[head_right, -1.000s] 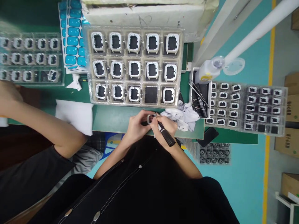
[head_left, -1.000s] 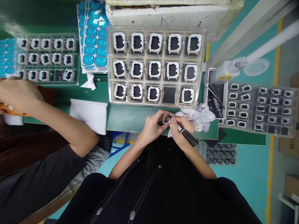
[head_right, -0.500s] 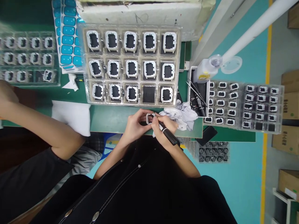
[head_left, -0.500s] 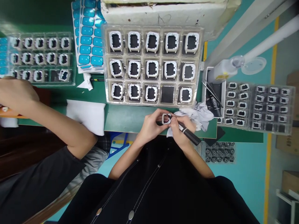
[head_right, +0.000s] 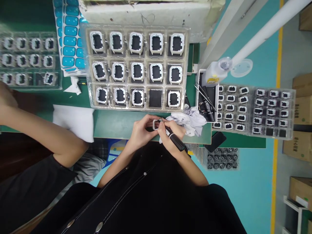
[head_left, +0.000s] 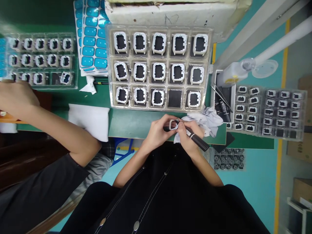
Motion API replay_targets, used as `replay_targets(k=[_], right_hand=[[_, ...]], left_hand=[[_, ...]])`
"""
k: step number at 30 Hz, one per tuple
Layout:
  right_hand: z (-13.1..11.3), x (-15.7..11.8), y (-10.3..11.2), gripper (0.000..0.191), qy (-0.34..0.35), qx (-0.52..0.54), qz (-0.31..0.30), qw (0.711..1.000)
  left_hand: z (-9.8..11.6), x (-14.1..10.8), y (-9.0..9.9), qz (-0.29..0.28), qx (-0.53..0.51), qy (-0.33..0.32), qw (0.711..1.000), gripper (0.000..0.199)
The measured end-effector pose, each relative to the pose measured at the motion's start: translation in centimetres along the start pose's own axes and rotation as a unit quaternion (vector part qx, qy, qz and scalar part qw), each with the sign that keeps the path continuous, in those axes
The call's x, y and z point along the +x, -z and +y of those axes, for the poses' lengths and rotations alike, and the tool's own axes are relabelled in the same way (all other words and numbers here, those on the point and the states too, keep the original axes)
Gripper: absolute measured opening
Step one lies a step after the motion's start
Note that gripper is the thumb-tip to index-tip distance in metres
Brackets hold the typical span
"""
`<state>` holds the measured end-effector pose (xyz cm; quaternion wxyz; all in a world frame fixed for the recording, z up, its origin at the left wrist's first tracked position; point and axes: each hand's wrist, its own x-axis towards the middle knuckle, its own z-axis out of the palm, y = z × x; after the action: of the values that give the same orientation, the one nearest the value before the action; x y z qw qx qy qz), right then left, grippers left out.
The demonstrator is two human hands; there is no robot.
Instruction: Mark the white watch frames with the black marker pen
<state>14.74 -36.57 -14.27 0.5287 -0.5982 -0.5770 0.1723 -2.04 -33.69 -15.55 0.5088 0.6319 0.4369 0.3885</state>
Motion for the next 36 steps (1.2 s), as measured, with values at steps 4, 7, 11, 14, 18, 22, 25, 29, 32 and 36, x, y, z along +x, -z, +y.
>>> replay_targets(k=[4,7,11,14,18,22,25,29,32,36], right_hand=[[-0.2,0.1,0.1,0.019,0.000,-0.008,-0.012,1.000],[-0.2,0.1,0.1,0.019,0.002,-0.013,-0.019,1.000],[-0.1,-0.1,0.0,0.019,-0.007,-0.013,-0.023,1.000],[0.1,-0.5,0.1,0.023,-0.038,0.004,-0.009,0.999],[0.4,-1.3,0.1,0.031,-0.073,0.070,0.020,0.995],[0.7,-1.8,0.0,0.035,-0.094,0.104,0.037,0.989],[1.0,-2.0,-0.1,0.033,-0.105,0.114,0.050,0.987],[1.2,-2.0,-0.2,0.030,-0.111,0.141,0.057,0.982],[1.3,-2.1,-0.2,0.030,-0.115,0.159,0.066,0.978],[1.4,-2.1,-0.5,0.033,-0.144,0.149,0.120,0.971]], left_hand=[[-0.3,-0.2,0.0,0.003,0.037,0.003,0.999,0.031],[-0.5,-0.4,0.1,0.002,0.061,0.001,0.998,0.032],[-0.4,-0.3,0.1,0.002,0.053,0.004,0.999,0.030],[0.0,-0.1,0.0,0.001,0.001,0.022,1.000,0.036],[0.2,0.1,0.0,-0.007,-0.038,0.054,0.998,0.053],[0.4,0.1,0.0,-0.009,-0.057,0.053,0.997,0.058],[0.6,0.2,0.0,-0.009,-0.062,0.054,0.997,0.059],[0.8,0.3,-0.1,-0.007,-0.063,0.056,0.996,0.060],[0.8,0.3,-0.1,-0.002,-0.062,0.059,0.996,0.060],[0.6,0.1,0.0,0.012,-0.057,0.076,0.995,0.060]])
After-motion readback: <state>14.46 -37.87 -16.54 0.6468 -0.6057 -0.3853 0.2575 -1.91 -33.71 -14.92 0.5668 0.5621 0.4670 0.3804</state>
